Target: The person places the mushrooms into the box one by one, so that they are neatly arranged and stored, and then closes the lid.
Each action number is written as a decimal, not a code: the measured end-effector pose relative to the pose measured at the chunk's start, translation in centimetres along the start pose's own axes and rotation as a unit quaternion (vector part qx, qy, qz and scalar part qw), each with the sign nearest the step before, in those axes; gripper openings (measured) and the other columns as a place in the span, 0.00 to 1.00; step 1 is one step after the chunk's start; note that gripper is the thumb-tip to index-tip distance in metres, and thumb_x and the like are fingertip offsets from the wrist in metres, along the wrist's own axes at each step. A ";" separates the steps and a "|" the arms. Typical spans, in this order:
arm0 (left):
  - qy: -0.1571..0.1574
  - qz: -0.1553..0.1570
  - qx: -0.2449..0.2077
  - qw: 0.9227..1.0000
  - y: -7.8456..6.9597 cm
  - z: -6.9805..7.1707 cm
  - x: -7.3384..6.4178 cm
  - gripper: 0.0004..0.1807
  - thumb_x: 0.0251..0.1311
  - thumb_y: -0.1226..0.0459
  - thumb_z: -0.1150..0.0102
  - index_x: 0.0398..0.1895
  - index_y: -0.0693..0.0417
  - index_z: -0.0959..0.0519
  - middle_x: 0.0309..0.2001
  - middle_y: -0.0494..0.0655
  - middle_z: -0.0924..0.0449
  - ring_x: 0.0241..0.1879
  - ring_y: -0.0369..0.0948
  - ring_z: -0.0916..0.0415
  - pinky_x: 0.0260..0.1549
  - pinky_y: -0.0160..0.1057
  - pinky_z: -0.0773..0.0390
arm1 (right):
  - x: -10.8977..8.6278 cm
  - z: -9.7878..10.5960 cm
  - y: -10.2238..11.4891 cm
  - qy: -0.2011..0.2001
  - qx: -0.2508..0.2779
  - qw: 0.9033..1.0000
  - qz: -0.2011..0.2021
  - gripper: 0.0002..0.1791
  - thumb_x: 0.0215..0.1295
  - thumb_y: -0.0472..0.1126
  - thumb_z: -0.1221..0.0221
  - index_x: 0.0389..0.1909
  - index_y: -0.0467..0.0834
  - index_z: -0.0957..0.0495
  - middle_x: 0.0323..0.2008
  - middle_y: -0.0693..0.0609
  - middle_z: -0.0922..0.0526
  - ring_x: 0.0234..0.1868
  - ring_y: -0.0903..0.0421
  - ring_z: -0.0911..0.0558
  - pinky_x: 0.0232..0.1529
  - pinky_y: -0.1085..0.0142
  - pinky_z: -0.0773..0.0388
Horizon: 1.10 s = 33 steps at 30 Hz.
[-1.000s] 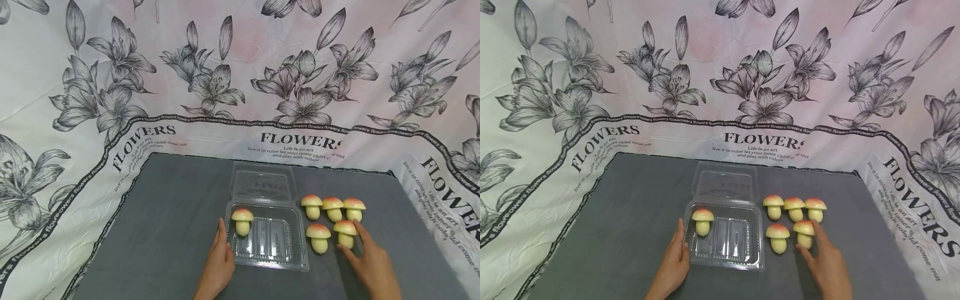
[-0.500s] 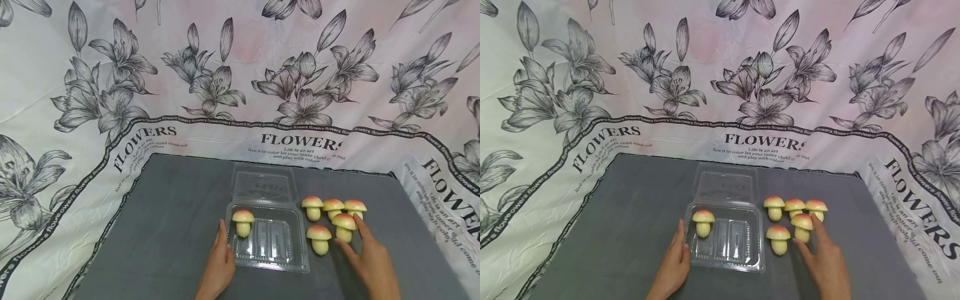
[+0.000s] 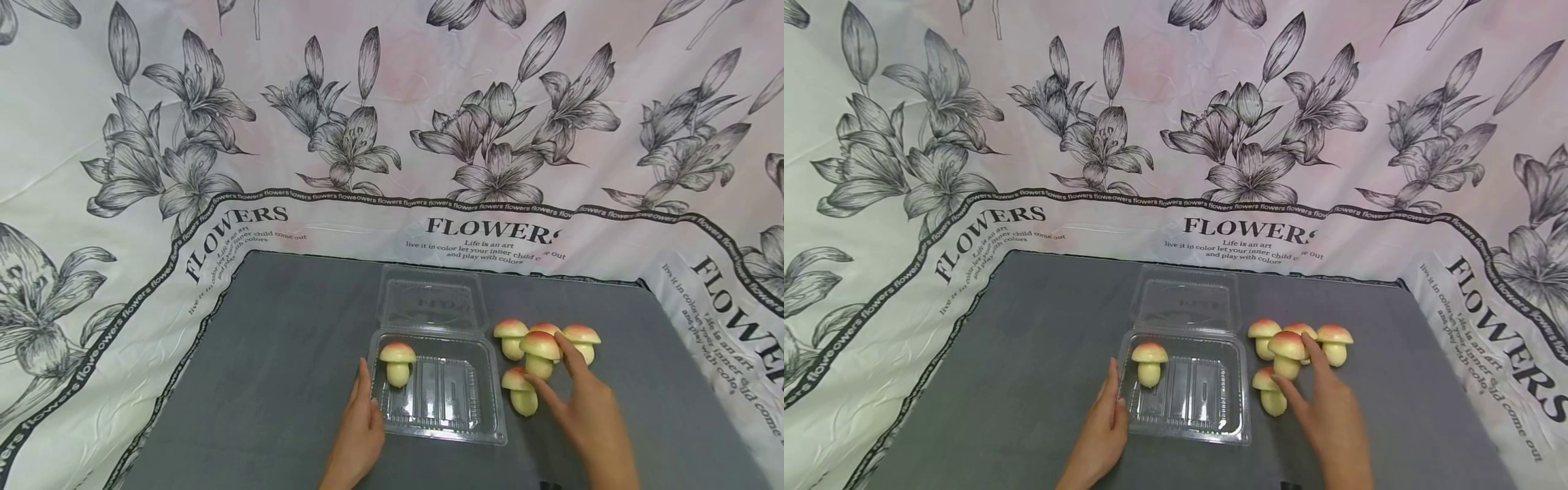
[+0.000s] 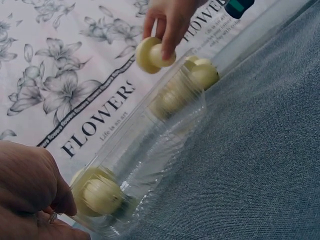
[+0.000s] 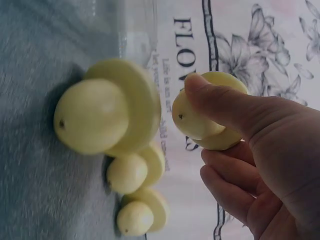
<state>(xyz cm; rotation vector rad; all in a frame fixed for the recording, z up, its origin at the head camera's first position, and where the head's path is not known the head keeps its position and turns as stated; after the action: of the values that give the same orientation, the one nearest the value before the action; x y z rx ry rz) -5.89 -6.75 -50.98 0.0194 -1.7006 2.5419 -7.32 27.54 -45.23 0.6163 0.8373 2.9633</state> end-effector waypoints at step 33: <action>0.011 0.008 -0.001 1.000 0.1 0.0 -0.1 0.41 0.76 0.78 0.57 0.86 0.63 0.61 0.84 0.65 0.58 0.81 0.58 0.51 0.76 0.61 0.48 | 1.4 -4.9 6.8 0.092 0.009 0.993 0.072 0.47 0.61 0.57 0.24 0.78 0.52 0.34 0.46 0.40 0.11 0.23 0.48 0.18 0.28 0.46 0.19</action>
<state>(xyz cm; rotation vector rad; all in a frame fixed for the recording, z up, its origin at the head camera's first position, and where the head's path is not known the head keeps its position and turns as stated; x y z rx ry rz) -5.84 -6.80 -51.08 -0.0221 -1.7019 2.5434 -9.76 19.42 -45.08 0.4262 0.8667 3.1869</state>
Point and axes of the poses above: each hand's wrist, its own x-axis towards the middle knuckle, its own z-axis out of the back of the hand, y = z × x, the point moved 2 cm from there along x, towards the middle knuckle
